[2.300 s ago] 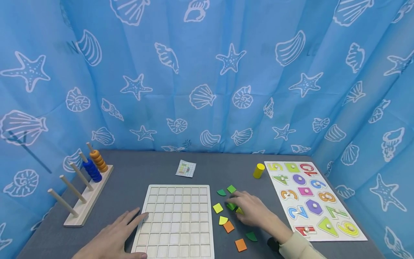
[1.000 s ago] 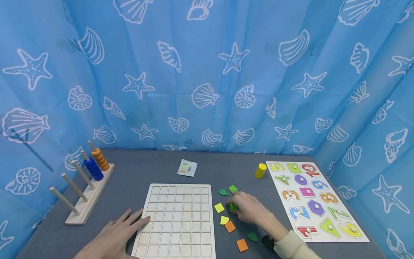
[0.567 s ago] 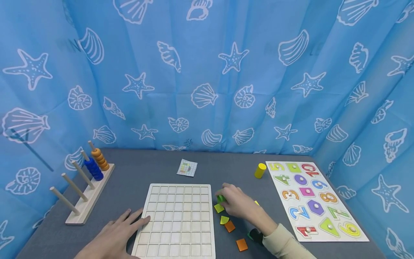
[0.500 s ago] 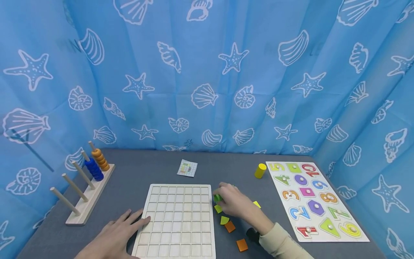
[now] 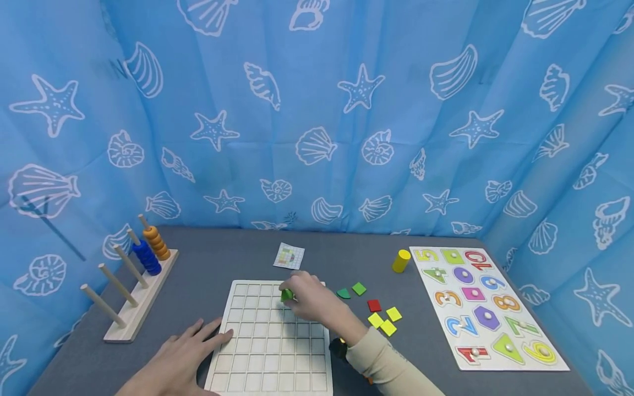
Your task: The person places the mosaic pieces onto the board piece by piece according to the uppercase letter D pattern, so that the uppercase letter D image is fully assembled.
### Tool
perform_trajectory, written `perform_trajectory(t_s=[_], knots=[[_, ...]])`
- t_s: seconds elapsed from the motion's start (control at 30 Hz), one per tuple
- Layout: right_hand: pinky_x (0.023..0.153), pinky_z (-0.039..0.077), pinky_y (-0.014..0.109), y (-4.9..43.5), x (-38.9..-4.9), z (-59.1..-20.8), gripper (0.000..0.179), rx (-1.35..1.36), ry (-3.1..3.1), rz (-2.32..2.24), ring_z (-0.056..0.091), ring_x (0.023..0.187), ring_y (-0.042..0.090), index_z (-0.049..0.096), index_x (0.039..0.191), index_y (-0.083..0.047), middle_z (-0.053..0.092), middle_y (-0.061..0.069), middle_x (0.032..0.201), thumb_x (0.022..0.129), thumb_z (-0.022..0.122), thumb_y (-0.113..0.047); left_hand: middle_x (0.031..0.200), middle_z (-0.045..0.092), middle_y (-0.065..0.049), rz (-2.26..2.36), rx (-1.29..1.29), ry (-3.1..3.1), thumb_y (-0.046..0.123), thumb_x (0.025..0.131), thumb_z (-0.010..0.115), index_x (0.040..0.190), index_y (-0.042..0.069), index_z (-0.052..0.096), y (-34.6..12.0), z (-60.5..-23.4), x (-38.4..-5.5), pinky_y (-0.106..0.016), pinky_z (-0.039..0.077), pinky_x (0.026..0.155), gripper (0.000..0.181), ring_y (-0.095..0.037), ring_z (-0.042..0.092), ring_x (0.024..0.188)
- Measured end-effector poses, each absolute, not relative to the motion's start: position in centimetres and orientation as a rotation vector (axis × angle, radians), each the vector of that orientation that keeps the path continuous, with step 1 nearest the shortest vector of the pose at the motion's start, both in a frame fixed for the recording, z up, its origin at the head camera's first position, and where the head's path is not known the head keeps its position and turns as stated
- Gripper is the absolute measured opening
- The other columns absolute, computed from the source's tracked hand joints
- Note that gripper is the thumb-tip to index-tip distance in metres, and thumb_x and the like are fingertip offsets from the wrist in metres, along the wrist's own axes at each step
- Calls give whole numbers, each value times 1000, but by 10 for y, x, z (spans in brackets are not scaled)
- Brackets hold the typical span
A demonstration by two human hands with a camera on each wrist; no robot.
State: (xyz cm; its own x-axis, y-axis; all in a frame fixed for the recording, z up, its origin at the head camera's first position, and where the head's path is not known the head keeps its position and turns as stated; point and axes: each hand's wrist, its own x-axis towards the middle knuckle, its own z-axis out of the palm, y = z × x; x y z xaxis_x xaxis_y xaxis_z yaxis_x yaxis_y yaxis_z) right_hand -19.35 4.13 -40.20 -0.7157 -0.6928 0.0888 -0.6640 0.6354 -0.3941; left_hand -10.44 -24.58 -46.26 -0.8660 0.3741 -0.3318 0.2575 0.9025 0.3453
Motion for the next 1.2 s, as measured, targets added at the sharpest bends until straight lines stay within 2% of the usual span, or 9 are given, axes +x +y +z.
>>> perform_trajectory(t_s=[0.17, 0.4, 0.73, 1.0, 1.2], knots=[[56, 40, 14, 13, -195, -406, 14, -1149, 2786, -581, 47, 69, 5, 80, 101, -4, 71, 6, 87, 92, 70, -1, 162, 40, -16, 405, 470, 2677, 84, 61, 77, 155, 28, 45, -246, -463, -104, -88, 37, 86, 114, -63, 40, 139], [53, 40, 13, -17, -198, -415, 21, -1108, 2798, -557, 51, 66, 3, 79, 111, -5, 75, 6, 106, 90, 74, -7, 162, 39, -17, 445, 466, 2675, 83, 62, 77, 154, 28, 46, -248, -465, -103, -89, 35, 87, 112, -64, 39, 139], [54, 42, 15, -41, -203, -428, 19, -1092, 2771, -527, 55, 67, 5, 81, 104, -7, 77, 6, 108, 86, 75, -4, 161, 40, -19, 459, 491, 2680, 81, 64, 78, 154, 27, 47, -247, -466, -103, -88, 37, 84, 110, -66, 40, 137], [57, 48, 18, -43, -205, -434, 16, -1015, 2820, -496, 62, 74, 10, 80, 100, -10, 76, 4, 105, 85, 80, -6, 161, 41, -17, 432, 402, 2661, 85, 61, 76, 153, 28, 48, -243, -466, -103, -90, 35, 86, 112, -65, 38, 139], [65, 57, 20, -41, -207, -437, 22, -1008, 2846, -477, 72, 91, 15, 80, 107, -11, 76, 4, 113, 85, 83, -12, 161, 41, -18, 424, 409, 2666, 85, 60, 77, 152, 28, 48, -243, -465, -104, -89, 36, 86, 113, -65, 39, 138]])
